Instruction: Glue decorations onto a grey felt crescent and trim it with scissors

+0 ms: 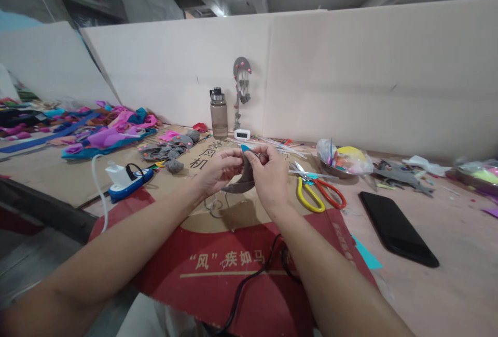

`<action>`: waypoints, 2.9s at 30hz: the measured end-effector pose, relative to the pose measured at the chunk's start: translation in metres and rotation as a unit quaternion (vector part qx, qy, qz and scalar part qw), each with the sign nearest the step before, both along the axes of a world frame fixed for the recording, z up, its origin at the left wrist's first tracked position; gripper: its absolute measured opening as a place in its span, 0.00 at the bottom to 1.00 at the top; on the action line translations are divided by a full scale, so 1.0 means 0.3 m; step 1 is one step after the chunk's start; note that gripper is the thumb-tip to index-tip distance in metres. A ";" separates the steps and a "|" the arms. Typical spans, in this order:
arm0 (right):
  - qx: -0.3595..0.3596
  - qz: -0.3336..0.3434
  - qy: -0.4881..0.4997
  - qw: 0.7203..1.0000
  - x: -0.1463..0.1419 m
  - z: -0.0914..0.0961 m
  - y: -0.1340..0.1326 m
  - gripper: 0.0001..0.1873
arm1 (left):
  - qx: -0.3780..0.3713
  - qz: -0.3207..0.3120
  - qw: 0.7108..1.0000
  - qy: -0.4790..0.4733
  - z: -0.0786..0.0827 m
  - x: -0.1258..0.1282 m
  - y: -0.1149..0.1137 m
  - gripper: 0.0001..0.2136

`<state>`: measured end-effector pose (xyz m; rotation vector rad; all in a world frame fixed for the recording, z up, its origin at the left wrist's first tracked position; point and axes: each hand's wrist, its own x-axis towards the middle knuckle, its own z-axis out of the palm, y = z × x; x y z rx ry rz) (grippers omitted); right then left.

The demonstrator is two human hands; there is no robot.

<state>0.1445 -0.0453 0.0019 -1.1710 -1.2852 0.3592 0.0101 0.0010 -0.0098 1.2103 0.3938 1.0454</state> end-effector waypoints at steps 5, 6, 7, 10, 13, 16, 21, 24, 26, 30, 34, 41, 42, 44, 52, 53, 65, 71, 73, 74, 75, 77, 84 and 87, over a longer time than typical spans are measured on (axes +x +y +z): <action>0.002 0.004 -0.018 1.000 -0.002 0.007 -0.005 0.09 | 0.017 0.049 0.998 0.041 -0.012 0.001 0.005 0.15; 0.003 0.007 -0.018 1.000 -0.003 0.007 -0.005 0.09 | 0.020 0.054 0.998 0.040 -0.012 0.002 0.004 0.15; 0.004 0.011 -0.016 1.000 -0.004 0.006 -0.005 0.09 | 0.021 0.058 0.997 0.036 -0.011 0.002 0.003 0.15; 0.009 0.026 -0.005 1.000 -0.006 -0.003 -0.001 0.11 | 0.018 0.064 0.998 0.022 -0.006 0.003 0.000 0.15; 0.022 0.032 -0.007 0.999 -0.010 -0.011 -0.001 0.11 | 0.027 0.080 0.996 0.022 -0.001 0.004 -0.001 0.15; 0.021 0.043 -0.031 0.998 -0.017 -0.008 -0.009 0.07 | 0.067 0.100 0.993 0.018 0.002 0.001 0.003 0.17; 0.011 0.021 -0.010 1.000 -0.013 0.005 -0.010 0.10 | 0.127 0.135 0.983 0.013 0.017 -0.019 0.011 0.21; 0.013 0.012 0.006 1.000 -0.003 0.007 0.001 0.10 | 0.132 0.135 0.982 0.011 0.034 -0.032 0.008 0.19; 0.015 0.012 0.013 1.000 0.000 0.009 0.006 0.09 | 0.140 0.138 0.980 0.027 0.042 -0.039 0.006 0.16; 0.010 0.010 0.013 1.000 -0.004 0.017 -0.004 0.09 | 0.212 0.234 0.943 0.102 0.040 -0.051 0.008 0.10; -0.003 0.003 -0.020 1.000 -0.012 0.025 -0.025 0.10 | 0.318 0.336 0.873 0.156 0.036 -0.065 0.010 0.05; 0.021 0.093 0.035 0.995 -0.031 0.003 -0.021 0.08 | 0.566 0.451 0.679 0.122 0.045 -0.085 0.013 0.07; 0.014 0.124 0.070 0.990 -0.037 -0.002 -0.019 0.08 | 0.580 0.453 0.667 0.119 0.044 -0.087 0.015 0.07; -0.006 0.183 0.135 0.974 -0.048 -0.009 -0.016 0.09 | 0.598 0.451 0.651 0.122 0.042 -0.090 0.017 0.07; -0.019 0.147 0.093 0.985 -0.053 0.000 -0.017 0.10 | 0.630 0.455 0.608 0.163 0.030 -0.100 0.023 0.05; -0.014 0.131 0.076 0.988 -0.052 0.004 -0.021 0.10 | 0.628 0.456 0.608 0.168 0.029 -0.101 0.024 0.05; 0.089 0.038 -0.084 0.992 -0.053 0.006 -0.059 0.06 | 0.607 0.457 0.627 0.170 0.035 -0.090 0.014 0.05; 0.118 0.021 -0.097 0.988 -0.051 -0.001 -0.054 0.05 | 0.610 0.460 0.624 0.164 0.036 -0.086 0.009 0.06; 0.128 0.013 -0.108 0.986 -0.051 0.000 -0.058 0.05 | 0.617 0.464 0.611 0.173 0.034 -0.086 0.010 0.07; 0.133 0.010 -0.116 0.984 -0.051 0.001 -0.060 0.05 | 0.621 0.465 0.605 0.178 0.033 -0.086 0.009 0.07; 0.139 0.009 -0.126 0.982 -0.051 0.001 -0.061 0.05 | 0.623 0.466 0.601 0.184 0.032 -0.086 0.009 0.08; 0.151 0.005 -0.148 0.977 -0.051 0.002 -0.063 0.05 | 0.620 0.467 0.598 0.200 0.031 -0.086 0.006 0.08; 0.164 -0.001 -0.181 0.970 -0.046 -0.002 -0.059 0.07 | 0.598 0.463 0.625 0.192 0.033 -0.082 0.000 0.07; 0.150 -0.003 -0.183 0.971 -0.043 -0.006 -0.059 0.07 | 0.587 0.450 0.653 0.163 0.037 -0.083 0.000 0.07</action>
